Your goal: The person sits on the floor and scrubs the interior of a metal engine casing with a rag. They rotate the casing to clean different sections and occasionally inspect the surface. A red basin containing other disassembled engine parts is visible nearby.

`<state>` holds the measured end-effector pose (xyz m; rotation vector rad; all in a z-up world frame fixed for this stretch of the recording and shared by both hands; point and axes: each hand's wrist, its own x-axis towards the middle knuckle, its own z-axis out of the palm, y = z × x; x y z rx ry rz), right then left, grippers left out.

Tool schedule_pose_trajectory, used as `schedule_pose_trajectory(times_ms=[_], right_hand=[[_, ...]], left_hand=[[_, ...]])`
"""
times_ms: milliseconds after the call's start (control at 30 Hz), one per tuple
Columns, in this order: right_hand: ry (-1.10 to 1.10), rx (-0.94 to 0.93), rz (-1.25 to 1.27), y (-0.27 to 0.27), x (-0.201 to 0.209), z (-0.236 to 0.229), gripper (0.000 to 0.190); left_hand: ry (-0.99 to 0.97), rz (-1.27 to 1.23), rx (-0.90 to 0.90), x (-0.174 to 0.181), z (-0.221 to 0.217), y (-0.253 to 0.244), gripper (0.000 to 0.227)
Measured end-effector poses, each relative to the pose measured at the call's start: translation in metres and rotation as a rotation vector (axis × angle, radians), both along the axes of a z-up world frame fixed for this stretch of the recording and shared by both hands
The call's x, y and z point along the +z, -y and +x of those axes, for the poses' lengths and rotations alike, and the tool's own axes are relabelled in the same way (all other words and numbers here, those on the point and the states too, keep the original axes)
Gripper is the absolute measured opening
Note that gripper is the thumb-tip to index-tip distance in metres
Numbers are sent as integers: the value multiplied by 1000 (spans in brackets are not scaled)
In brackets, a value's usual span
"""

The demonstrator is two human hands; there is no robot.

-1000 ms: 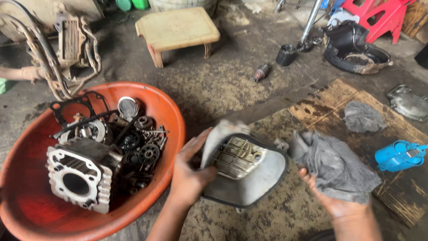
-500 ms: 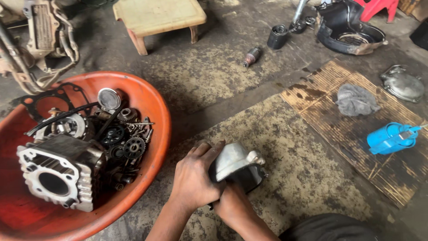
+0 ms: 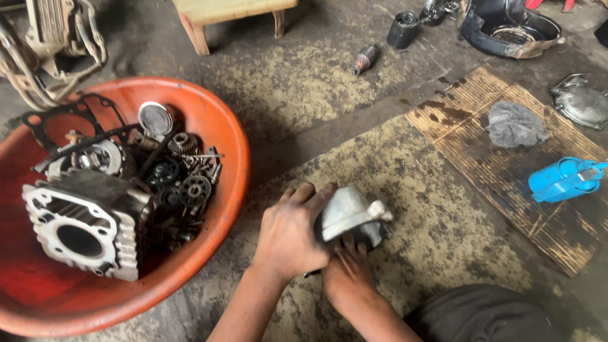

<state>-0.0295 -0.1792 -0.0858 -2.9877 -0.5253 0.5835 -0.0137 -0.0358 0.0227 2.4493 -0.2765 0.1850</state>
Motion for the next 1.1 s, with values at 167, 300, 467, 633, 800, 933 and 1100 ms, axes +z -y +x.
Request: schedule_pose_trajectory(times_ms=[167,300,467,633,800,933,1100], right_hand=[[-170,52,149,18,43,-22,38],[142,78,290,19,36,-20,40],[4,-28,96,-3,4,4,19],[-118,12,168,10,14,-10,18],[-67,-65,270,25,26,-10,13],[-102,-104,63,2,13,8,14],[-109,8,182,10,26,-11,28]], left_hand=[[-13,-31,11,9,0,-4,105],[-13,-14,12,3,4,-6,92],[1,-4,15,-4,4,-5,90],[-25,-13,17,2,1,-7,94],[10,-21,9,-1,4,-7,91],[0,-16,26,-10,1,-7,90],[10,-7,20,-6,1,-9,90]])
